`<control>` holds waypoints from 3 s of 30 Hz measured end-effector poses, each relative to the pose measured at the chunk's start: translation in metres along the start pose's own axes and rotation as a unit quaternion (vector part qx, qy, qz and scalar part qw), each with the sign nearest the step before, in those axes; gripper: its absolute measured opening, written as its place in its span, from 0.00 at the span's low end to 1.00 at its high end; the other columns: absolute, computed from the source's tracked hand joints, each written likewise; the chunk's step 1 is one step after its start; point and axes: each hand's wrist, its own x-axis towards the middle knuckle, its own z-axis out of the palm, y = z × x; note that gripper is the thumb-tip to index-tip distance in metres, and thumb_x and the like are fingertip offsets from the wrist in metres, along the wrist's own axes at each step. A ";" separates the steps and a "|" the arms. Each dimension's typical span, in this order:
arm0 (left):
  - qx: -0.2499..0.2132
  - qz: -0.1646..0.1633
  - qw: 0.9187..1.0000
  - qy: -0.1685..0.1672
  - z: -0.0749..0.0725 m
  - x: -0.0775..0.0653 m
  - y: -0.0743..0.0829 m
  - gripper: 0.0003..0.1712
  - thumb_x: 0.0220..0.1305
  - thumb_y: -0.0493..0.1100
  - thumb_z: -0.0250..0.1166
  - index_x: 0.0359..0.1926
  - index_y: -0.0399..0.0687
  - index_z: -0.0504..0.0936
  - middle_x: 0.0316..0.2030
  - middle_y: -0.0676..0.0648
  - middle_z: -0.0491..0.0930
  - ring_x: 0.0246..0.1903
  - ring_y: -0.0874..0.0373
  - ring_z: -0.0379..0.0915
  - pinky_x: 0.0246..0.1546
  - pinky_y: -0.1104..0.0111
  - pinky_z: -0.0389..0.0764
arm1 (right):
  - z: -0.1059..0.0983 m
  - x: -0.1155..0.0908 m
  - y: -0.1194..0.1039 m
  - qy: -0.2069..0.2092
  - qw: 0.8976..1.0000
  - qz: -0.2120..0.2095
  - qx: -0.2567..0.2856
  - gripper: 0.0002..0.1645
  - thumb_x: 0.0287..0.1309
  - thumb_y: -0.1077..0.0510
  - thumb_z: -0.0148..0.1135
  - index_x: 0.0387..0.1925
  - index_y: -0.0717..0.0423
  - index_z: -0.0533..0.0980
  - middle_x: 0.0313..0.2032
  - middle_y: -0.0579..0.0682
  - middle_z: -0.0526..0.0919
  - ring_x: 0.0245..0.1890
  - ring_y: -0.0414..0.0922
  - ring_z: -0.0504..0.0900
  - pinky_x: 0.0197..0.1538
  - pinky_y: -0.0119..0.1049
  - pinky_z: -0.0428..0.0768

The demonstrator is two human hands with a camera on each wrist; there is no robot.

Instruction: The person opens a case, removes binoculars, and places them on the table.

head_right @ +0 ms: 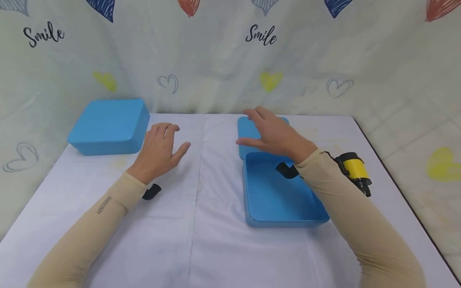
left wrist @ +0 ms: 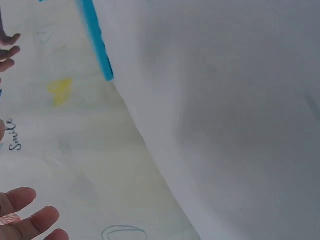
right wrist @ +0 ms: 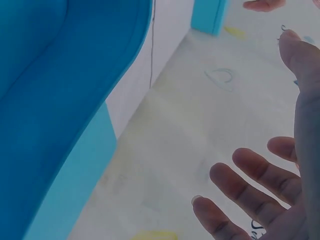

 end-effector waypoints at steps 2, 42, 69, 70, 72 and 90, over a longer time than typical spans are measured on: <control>-0.001 0.000 1.000 0.009 -0.002 -0.003 -0.003 0.30 0.73 0.57 0.61 0.59 0.36 0.74 0.54 0.33 0.77 0.60 0.36 0.70 0.56 0.45 0.75 | 0.002 0.003 -0.001 -0.001 1.000 -0.004 0.008 0.51 0.64 0.38 0.69 0.78 0.53 0.58 0.66 0.60 0.71 0.66 0.57 0.74 0.64 0.60 0.79; -0.028 -0.018 0.997 0.073 -0.021 -0.028 -0.059 0.30 0.71 0.51 0.65 0.57 0.29 0.71 0.48 0.29 0.75 0.48 0.31 0.71 0.46 0.42 0.73 | 0.016 0.039 -0.021 0.017 0.994 -0.017 0.104 0.49 0.65 0.37 0.68 0.77 0.51 0.59 0.62 0.52 0.73 0.63 0.49 0.74 0.63 0.49 0.80; -0.079 -0.125 0.988 0.053 -0.053 -0.035 -0.113 0.39 0.66 0.52 0.67 0.66 0.26 0.67 0.59 0.24 0.69 0.59 0.27 0.63 0.59 0.33 0.61 | 0.028 0.070 -0.059 0.030 0.986 -0.023 0.160 0.48 0.64 0.38 0.70 0.76 0.53 0.61 0.60 0.51 0.74 0.56 0.45 0.77 0.60 0.45 0.82; -0.079 -0.133 0.987 0.047 -0.055 -0.035 -0.116 0.40 0.67 0.53 0.67 0.66 0.27 0.66 0.60 0.24 0.68 0.60 0.27 0.62 0.60 0.33 0.61 | 0.029 0.072 -0.061 0.030 0.986 -0.025 0.162 0.48 0.63 0.38 0.70 0.76 0.53 0.61 0.60 0.51 0.74 0.55 0.45 0.77 0.60 0.44 0.82; -0.080 -0.152 0.984 0.037 -0.057 -0.036 -0.120 0.42 0.67 0.55 0.67 0.68 0.28 0.65 0.61 0.24 0.67 0.61 0.28 0.60 0.62 0.34 0.59 | 0.031 0.076 -0.064 0.031 0.985 -0.030 0.167 0.49 0.63 0.37 0.69 0.76 0.52 0.61 0.60 0.51 0.74 0.55 0.44 0.77 0.60 0.44 0.83; -0.091 -0.228 0.969 -0.006 -0.067 -0.052 -0.177 0.56 0.63 0.67 0.67 0.77 0.37 0.56 0.68 0.26 0.61 0.69 0.29 0.52 0.63 0.32 0.52 | 0.054 0.112 -0.099 0.037 0.976 -0.034 0.210 0.55 0.59 0.37 0.73 0.78 0.48 0.56 0.69 0.53 0.66 0.57 0.45 0.77 0.61 0.44 0.84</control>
